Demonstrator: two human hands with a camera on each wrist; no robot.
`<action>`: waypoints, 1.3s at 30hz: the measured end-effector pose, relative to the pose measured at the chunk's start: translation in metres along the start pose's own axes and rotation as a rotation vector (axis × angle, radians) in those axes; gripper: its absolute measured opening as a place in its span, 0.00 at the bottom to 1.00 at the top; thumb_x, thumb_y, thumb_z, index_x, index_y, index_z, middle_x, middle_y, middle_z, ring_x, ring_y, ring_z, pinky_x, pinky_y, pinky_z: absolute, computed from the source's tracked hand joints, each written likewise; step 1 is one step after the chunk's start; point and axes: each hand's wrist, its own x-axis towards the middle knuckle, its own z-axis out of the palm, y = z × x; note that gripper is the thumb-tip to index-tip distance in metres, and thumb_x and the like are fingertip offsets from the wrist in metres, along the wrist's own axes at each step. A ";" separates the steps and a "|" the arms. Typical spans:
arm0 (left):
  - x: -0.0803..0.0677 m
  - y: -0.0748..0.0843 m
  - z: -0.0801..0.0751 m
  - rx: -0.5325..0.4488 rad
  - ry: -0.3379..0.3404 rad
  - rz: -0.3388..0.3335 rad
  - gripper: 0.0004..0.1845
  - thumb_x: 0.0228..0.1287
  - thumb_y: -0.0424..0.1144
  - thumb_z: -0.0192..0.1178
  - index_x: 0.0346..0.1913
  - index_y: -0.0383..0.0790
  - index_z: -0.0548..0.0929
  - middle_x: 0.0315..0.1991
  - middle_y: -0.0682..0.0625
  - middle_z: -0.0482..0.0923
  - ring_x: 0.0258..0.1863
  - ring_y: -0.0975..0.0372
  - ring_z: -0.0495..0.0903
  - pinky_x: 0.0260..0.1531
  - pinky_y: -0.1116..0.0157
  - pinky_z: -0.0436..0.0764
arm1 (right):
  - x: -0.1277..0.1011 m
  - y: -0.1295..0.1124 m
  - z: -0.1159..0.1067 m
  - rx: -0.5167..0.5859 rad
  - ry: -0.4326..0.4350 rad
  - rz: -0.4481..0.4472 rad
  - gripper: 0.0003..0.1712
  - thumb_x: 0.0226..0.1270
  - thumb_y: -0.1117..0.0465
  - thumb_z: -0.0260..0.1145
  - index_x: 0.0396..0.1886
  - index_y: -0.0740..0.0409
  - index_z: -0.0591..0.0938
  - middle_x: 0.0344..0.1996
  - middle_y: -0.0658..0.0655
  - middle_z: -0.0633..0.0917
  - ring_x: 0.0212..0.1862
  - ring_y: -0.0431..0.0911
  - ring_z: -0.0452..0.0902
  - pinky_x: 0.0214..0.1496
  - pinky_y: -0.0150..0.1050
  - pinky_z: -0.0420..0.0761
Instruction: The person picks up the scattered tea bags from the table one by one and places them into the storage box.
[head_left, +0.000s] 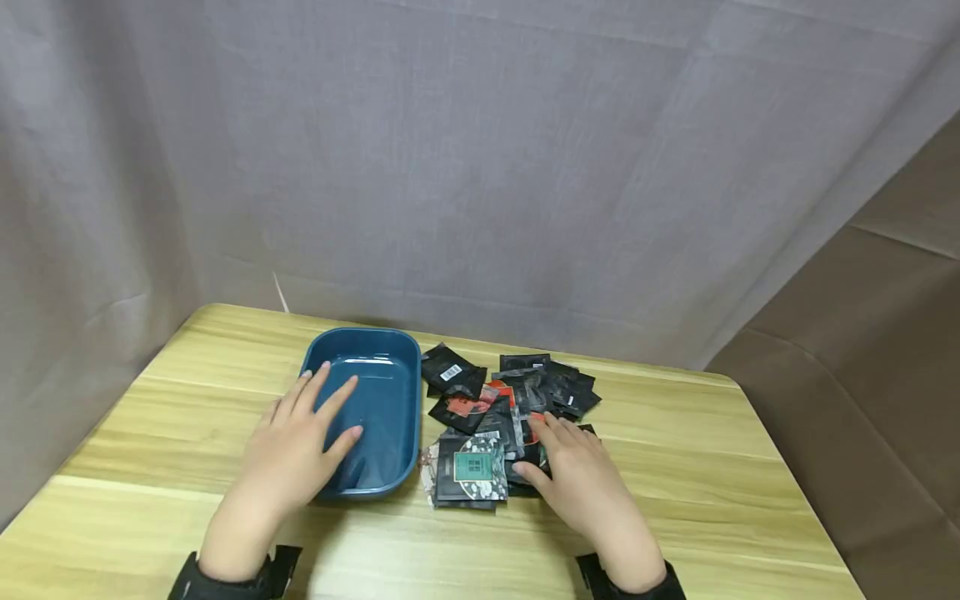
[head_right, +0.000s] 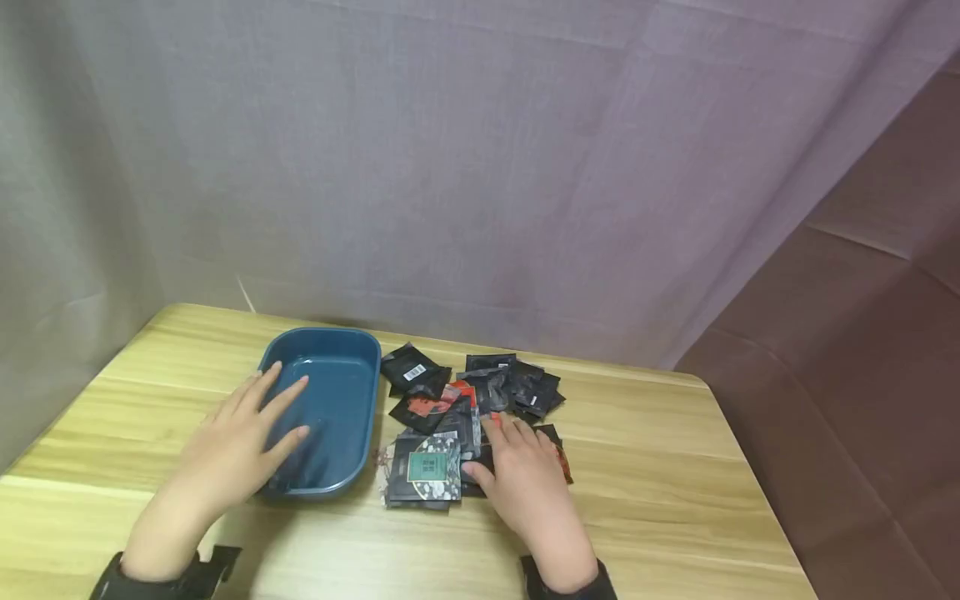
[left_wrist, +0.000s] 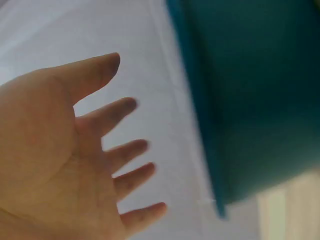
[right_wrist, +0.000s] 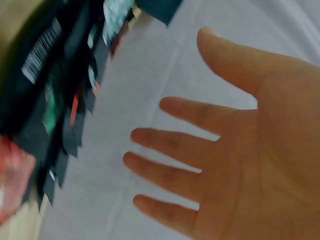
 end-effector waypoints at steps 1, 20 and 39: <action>0.001 -0.005 0.000 -0.016 0.005 -0.012 0.36 0.70 0.51 0.60 0.77 0.48 0.62 0.76 0.36 0.52 0.72 0.37 0.52 0.64 0.33 0.56 | 0.001 -0.001 0.003 0.001 0.002 -0.018 0.37 0.67 0.45 0.68 0.70 0.60 0.72 0.67 0.67 0.71 0.68 0.65 0.64 0.67 0.67 0.61; 0.007 -0.096 0.029 -0.977 -0.157 -0.269 0.39 0.80 0.49 0.42 0.77 0.28 0.39 0.77 0.30 0.39 0.75 0.38 0.42 0.71 0.44 0.53 | 0.020 -0.009 0.048 0.085 -0.079 -0.262 0.44 0.57 0.44 0.76 0.71 0.55 0.72 0.71 0.62 0.68 0.71 0.63 0.62 0.71 0.62 0.60; -0.001 -0.110 0.056 -1.442 -0.093 -0.140 0.35 0.76 0.32 0.47 0.77 0.26 0.44 0.77 0.31 0.35 0.61 0.81 0.65 0.57 0.77 0.70 | 0.022 -0.010 0.056 0.057 -0.039 -0.332 0.43 0.55 0.44 0.77 0.69 0.53 0.74 0.68 0.62 0.72 0.68 0.59 0.67 0.69 0.58 0.64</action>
